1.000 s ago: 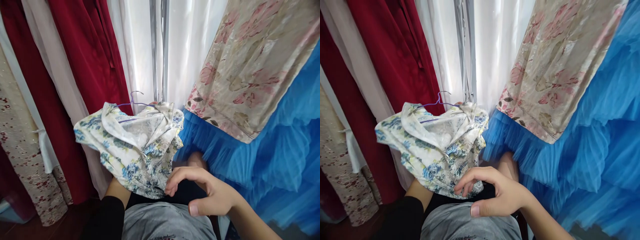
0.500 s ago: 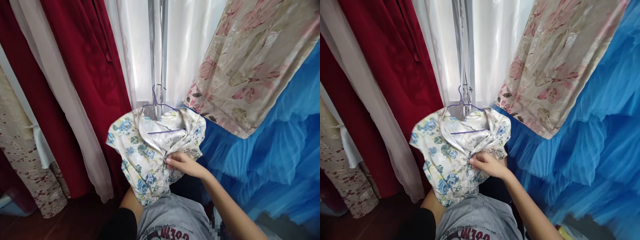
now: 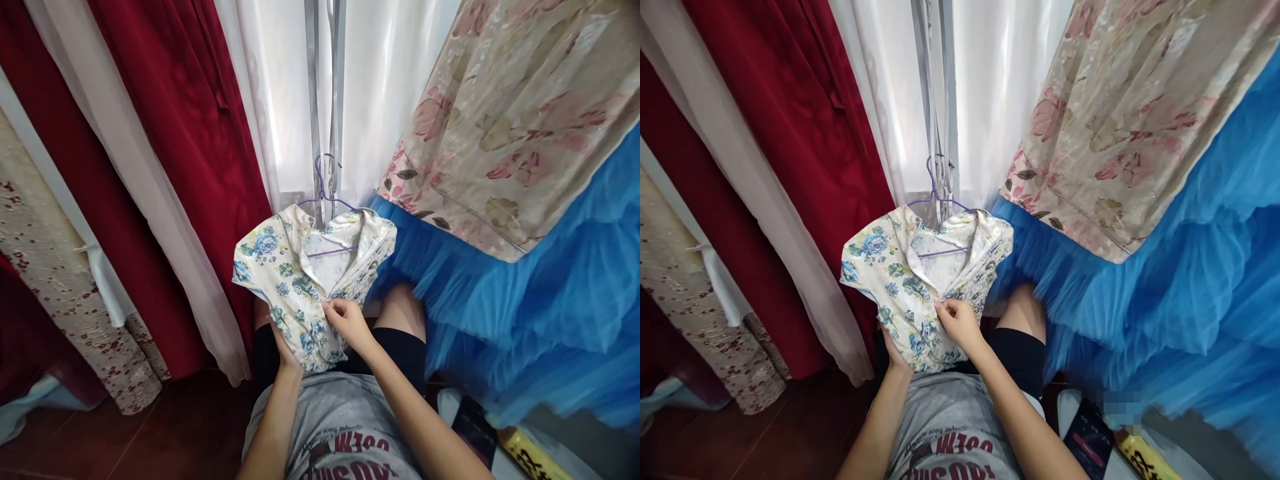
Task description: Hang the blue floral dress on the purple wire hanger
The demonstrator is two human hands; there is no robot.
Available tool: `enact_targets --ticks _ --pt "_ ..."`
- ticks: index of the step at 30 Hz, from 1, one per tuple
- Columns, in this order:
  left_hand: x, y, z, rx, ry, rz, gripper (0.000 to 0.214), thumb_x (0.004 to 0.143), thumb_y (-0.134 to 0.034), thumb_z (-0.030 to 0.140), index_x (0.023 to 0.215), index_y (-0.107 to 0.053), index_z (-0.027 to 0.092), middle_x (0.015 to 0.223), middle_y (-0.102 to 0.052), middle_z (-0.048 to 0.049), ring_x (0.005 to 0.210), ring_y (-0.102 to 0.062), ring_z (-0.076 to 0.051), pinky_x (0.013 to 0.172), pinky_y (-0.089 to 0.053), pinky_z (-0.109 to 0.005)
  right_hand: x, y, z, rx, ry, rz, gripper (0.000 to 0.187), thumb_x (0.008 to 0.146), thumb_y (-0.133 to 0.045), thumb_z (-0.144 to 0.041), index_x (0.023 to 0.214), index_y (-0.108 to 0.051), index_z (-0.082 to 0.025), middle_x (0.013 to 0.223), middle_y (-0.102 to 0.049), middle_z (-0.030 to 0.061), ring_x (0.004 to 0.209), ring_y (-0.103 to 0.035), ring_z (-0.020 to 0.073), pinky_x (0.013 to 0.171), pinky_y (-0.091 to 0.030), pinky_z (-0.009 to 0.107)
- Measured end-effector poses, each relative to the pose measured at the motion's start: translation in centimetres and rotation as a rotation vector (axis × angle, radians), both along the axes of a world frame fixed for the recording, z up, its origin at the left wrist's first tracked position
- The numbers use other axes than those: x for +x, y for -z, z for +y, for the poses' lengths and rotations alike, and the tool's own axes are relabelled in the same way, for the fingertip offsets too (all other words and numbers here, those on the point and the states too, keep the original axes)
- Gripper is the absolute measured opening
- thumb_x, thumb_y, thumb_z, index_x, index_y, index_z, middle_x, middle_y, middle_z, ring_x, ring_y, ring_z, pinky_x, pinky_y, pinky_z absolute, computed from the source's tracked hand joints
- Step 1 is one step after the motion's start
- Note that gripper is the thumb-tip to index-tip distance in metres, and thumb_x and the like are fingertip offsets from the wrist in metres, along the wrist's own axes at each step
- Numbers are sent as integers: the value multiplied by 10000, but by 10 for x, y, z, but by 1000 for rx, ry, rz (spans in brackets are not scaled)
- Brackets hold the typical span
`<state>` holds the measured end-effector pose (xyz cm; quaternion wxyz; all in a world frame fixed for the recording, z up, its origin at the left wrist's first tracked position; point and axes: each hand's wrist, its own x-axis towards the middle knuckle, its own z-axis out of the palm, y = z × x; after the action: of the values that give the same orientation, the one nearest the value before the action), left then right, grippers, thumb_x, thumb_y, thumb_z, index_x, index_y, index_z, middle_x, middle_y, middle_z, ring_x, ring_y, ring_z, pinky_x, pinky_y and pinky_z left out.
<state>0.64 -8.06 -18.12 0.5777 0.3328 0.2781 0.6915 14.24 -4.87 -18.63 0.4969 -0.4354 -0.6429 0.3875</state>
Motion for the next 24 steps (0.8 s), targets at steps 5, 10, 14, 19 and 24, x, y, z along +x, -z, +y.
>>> enact_targets --ticks 5,10,14,19,24 --pt "0 41 12 -31 -341 236 659 736 -725 727 1061 -753 154 1108 -752 -146 1171 -663 -360 1018 -519 -466 14 5 -17 -105 78 256 372 874 -628 -449 618 -633 -179 523 -581 -1 490 -471 129 533 -347 266" --pt "-16 75 46 -94 -731 438 441 794 -748 436 1113 -653 146 1196 -686 -173 1157 -647 -325 1031 -493 -489 27 -1 -30 -150 6 240 387 879 -632 -451 609 -634 -174 519 -593 4 473 -440 112 509 -303 257" --pt "-13 72 27 188 -941 672 507 842 -726 335 1295 -543 202 1346 -567 -151 1245 -561 -273 1072 -452 -447 18 -2 -34 -185 -61 222 406 908 -624 -502 695 -670 -159 529 -628 13 444 -418 100 480 -282 241" --pt "26 59 -8 322 -451 840 225 942 -581 238 1160 -620 199 1073 -676 -89 1004 -652 -222 914 -519 -355 7 -4 -37 -148 -120 190 401 913 -646 -496 718 -690 -149 527 -642 18 469 -511 116 512 -373 235" --pt "31 47 -8 326 -366 907 132 982 -537 292 971 -644 215 919 -682 -72 898 -647 -235 847 -499 -356 10 -18 -36 -173 -126 194 422 895 -640 -524 687 -678 -158 470 -609 10 406 -461 104 463 -344 234"
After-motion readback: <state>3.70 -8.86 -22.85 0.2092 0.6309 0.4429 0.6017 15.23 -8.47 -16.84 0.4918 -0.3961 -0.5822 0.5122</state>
